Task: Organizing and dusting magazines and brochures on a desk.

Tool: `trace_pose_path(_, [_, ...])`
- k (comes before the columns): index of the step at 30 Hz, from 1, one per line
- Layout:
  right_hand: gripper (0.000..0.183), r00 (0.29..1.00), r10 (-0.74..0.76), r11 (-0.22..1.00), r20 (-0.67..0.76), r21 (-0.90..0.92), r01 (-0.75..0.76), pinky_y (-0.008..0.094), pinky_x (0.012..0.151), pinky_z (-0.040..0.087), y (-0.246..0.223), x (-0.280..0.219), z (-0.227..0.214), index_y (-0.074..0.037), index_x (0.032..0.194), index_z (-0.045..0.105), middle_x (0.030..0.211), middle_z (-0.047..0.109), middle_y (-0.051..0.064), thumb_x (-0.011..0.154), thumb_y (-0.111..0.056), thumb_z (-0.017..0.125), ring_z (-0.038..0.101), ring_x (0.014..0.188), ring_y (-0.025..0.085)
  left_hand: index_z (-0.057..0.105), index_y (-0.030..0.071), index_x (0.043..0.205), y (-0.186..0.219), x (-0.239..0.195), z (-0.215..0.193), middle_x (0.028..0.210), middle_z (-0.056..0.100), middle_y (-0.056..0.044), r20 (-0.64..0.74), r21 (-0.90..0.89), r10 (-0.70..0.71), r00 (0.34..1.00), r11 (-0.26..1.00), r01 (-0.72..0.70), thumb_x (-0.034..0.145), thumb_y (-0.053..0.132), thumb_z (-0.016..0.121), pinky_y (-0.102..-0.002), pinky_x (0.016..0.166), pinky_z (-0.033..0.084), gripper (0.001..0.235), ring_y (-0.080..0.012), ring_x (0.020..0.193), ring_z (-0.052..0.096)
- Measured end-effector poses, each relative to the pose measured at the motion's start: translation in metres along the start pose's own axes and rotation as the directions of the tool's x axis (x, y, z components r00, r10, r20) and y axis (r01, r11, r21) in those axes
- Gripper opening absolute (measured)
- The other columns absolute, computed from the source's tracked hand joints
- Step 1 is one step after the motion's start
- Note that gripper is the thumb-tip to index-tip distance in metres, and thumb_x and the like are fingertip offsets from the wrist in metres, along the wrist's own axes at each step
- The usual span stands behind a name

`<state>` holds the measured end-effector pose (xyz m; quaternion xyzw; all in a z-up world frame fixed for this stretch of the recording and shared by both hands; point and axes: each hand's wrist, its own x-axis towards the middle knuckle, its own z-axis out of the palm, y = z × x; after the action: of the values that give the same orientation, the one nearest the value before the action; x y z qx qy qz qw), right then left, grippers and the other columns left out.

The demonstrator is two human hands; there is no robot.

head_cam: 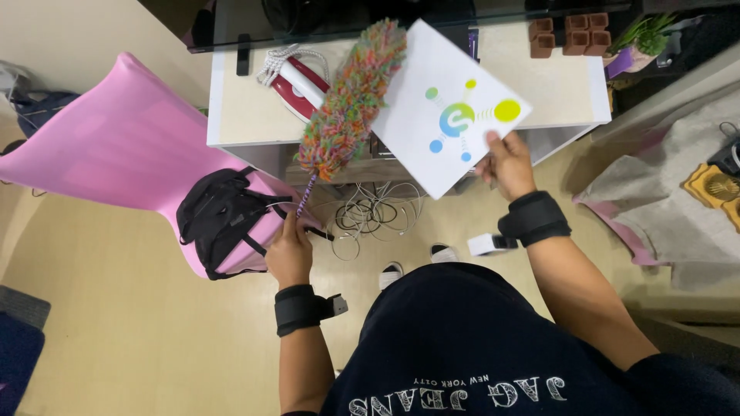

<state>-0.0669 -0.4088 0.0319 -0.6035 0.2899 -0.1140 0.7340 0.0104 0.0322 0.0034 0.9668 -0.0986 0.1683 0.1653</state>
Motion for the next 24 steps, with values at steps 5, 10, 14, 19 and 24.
trace_pose_path(5, [0.031,0.956,-0.285,0.958,0.064,-0.007,0.286,0.024,0.048,0.05,-0.05,-0.018,0.02,-0.001,0.127,0.06,0.084,0.068,0.007,0.112,-0.028,0.055,0.063,0.06,0.01,0.072,0.018,0.123,-0.001,-0.005,-0.003,0.089,0.075,-0.011,-0.086,-0.062,-0.046,0.995,0.997,0.04,0.104,0.026,0.064,-0.046,0.06,0.055,0.022,-0.0342,0.073,0.071])
trace_pose_path(10, [0.03,0.836,-0.543,0.764,0.087,-0.361,0.534,0.028,0.059,0.056,-0.083,-0.038,0.03,0.0,0.136,0.063,0.097,0.072,0.011,0.114,-0.019,0.057,0.067,0.069,0.014,0.071,0.016,0.125,-0.012,-0.008,-0.003,0.091,0.075,-0.013,-0.16,-0.051,-0.109,0.981,0.993,0.102,0.105,0.027,0.064,-0.045,0.059,0.055,0.024,-0.0342,0.073,0.071])
trace_pose_path(14, [0.052,0.644,-0.677,0.302,0.355,-0.664,0.684,0.037,0.087,0.06,-0.066,-0.036,0.027,-0.016,0.142,0.063,0.138,0.065,0.012,0.095,0.005,0.058,0.07,0.106,0.03,0.07,0.016,0.126,-0.015,-0.012,-0.003,0.096,0.076,-0.013,-0.222,-0.101,-0.114,0.968,0.991,0.093,0.108,0.028,0.062,-0.044,0.061,0.056,0.023,-0.0345,0.077,0.072])
trace_pose_path(19, [0.058,0.798,-0.398,0.271,0.452,-0.773,0.573,0.04,0.09,0.057,0.017,-0.011,0.0,-0.022,0.134,0.068,0.153,0.057,0.011,0.083,0.006,0.062,0.067,0.113,0.033,0.07,0.015,0.128,-0.019,-0.019,0.009,0.092,0.074,-0.013,-0.213,-0.117,-0.114,0.97,0.989,0.091,0.107,0.026,0.062,-0.043,0.062,0.056,0.025,-0.0347,0.075,0.072])
trace_pose_path(24, [0.021,0.827,-0.562,0.579,-0.001,-0.715,0.392,0.039,0.085,0.058,0.075,0.013,-0.022,-0.003,0.117,0.065,0.119,0.065,0.02,0.098,-0.011,0.067,0.069,0.099,0.031,0.075,0.02,0.125,-0.016,-0.021,0.012,0.076,0.072,-0.014,0.128,-0.101,-0.024,0.992,0.994,0.037,0.098,0.029,0.069,-0.046,0.055,0.054,0.029,-0.0343,0.06,0.069])
